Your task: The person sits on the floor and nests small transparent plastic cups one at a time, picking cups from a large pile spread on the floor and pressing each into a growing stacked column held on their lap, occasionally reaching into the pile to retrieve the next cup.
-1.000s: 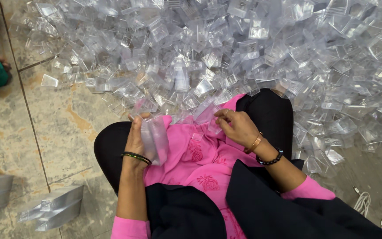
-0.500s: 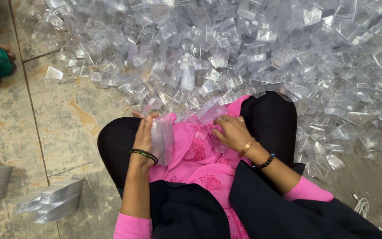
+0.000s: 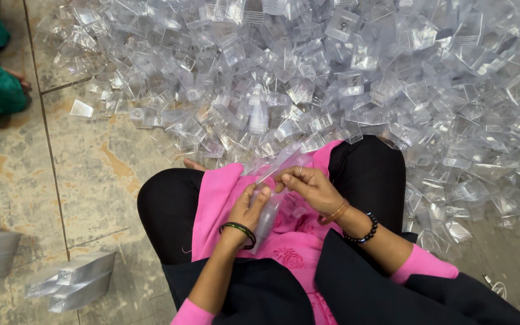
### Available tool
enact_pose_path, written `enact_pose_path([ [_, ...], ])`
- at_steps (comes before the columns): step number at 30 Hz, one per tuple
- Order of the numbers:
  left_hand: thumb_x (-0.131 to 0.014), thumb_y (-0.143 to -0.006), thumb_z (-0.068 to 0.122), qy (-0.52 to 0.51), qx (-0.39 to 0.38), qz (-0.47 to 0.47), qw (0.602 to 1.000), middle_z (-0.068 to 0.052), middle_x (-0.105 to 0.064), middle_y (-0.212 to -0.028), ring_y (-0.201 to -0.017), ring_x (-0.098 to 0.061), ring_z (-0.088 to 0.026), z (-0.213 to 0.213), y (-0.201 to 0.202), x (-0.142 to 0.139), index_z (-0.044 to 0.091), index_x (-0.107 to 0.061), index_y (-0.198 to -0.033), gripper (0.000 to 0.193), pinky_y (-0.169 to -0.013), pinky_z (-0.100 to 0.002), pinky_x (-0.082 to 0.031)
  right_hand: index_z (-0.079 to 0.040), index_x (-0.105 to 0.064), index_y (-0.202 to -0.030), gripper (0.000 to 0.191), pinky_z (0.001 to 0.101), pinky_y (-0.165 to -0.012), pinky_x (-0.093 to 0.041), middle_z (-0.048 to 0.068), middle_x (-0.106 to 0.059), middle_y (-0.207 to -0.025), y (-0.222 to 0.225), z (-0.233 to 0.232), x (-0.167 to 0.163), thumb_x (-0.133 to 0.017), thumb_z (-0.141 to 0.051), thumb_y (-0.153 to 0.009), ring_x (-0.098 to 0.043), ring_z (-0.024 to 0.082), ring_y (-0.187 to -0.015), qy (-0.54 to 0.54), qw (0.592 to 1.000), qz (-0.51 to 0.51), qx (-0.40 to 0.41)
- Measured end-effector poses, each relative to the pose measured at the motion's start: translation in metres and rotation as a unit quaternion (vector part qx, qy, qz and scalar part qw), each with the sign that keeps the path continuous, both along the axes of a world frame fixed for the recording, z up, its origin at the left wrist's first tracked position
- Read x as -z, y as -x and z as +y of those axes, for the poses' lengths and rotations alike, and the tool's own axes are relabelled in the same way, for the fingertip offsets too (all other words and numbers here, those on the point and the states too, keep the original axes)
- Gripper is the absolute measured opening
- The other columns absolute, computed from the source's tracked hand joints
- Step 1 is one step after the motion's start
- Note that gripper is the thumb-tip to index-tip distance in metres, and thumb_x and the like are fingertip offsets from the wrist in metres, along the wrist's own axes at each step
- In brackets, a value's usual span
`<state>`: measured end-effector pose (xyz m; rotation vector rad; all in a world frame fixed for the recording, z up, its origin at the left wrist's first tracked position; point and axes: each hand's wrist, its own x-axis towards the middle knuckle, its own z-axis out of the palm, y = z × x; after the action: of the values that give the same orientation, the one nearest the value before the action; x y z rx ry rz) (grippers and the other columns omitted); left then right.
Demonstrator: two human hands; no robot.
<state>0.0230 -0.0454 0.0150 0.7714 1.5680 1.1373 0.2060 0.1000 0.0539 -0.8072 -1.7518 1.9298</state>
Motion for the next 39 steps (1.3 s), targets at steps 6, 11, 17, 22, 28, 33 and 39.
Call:
enact_pose_path([
  [6, -0.055, -0.097, 0.052, -0.014, -0.064, -0.173, 0.983, -0.014, -0.061, -0.141, -0.140, -0.048, -0.024, 0.018, 0.014, -0.001, 0.003, -0.058, -0.136, 0.063, -0.116, -0.035, -0.031, -0.004, -0.069, -0.124, 0.034, 0.0319, -0.083, -0.060, 0.008, -0.079, -0.102, 0.028, 0.081, 0.000, -0.063, -0.030, -0.102, -0.077, 0.016, -0.095, -0.225, 0.954, -0.164, 0.108],
  [11, -0.048, -0.095, 0.059, 0.008, -0.088, -0.108, 0.990, -0.015, -0.054, -0.149, -0.147, -0.039, -0.026, 0.010, 0.046, -0.021, 0.005, -0.059, -0.139, 0.070, -0.119, -0.039, -0.025, -0.001, -0.066, -0.116, 0.042, 0.0483, -0.077, -0.055, 0.015, -0.076, -0.091, 0.071, 0.121, 0.031, -0.079, -0.034, -0.092, -0.070, 0.038, -0.088, -0.339, 0.822, -0.453, 0.072],
  [17, -0.050, -0.095, 0.059, 0.031, -0.148, -0.140, 0.979, -0.017, -0.050, -0.152, -0.147, -0.039, -0.027, -0.006, 0.064, -0.035, 0.005, -0.057, -0.140, 0.071, -0.118, -0.040, -0.027, -0.006, -0.061, -0.131, 0.045, 0.0424, -0.070, -0.057, 0.012, -0.076, -0.088, 0.063, 0.093, 0.046, -0.073, -0.014, -0.088, -0.074, 0.032, -0.080, -0.363, 0.901, -0.206, 0.116],
  [22, -0.051, -0.095, 0.060, 0.016, -0.135, -0.141, 0.981, -0.018, -0.052, -0.151, -0.146, -0.041, -0.027, -0.002, 0.060, -0.029, 0.005, -0.056, -0.141, 0.072, -0.118, -0.039, -0.028, -0.008, -0.067, -0.122, 0.030, 0.0393, -0.069, -0.057, 0.010, -0.077, -0.095, 0.062, 0.077, 0.049, -0.070, -0.012, -0.093, -0.075, 0.028, -0.076, -0.376, 0.902, -0.182, 0.105],
  [28, -0.052, -0.096, 0.057, 0.013, -0.137, -0.144, 0.980, -0.015, -0.055, -0.147, -0.144, -0.042, -0.025, 0.001, 0.053, -0.026, 0.005, -0.058, -0.138, 0.067, -0.118, -0.037, -0.027, -0.006, -0.069, -0.116, 0.023, 0.0379, -0.068, -0.056, 0.012, -0.077, -0.090, 0.077, 0.069, 0.055, -0.068, -0.017, -0.095, -0.075, 0.028, -0.077, -0.392, 0.906, -0.140, 0.071],
  [33, -0.053, -0.098, 0.054, -0.012, -0.156, -0.132, 0.979, -0.013, -0.061, -0.139, -0.135, -0.050, -0.022, -0.007, 0.058, -0.025, 0.003, -0.060, -0.136, 0.064, -0.114, -0.035, -0.033, -0.005, -0.071, -0.107, 0.019, 0.0382, -0.068, -0.059, 0.015, -0.077, -0.090, 0.095, 0.048, 0.058, -0.068, -0.019, -0.095, -0.076, 0.029, -0.078, -0.351, 0.922, -0.150, 0.065],
  [39, -0.056, -0.097, 0.050, -0.020, -0.201, -0.178, 0.963, -0.011, -0.062, -0.129, -0.119, -0.058, -0.020, -0.018, 0.066, -0.034, 0.004, -0.058, -0.134, 0.059, -0.101, -0.034, -0.045, -0.005, -0.073, -0.104, 0.019, 0.0418, -0.069, -0.059, 0.016, -0.076, -0.087, 0.132, 0.053, 0.041, -0.067, -0.019, -0.094, -0.075, 0.033, -0.077, -0.422, 0.888, -0.141, 0.121],
])
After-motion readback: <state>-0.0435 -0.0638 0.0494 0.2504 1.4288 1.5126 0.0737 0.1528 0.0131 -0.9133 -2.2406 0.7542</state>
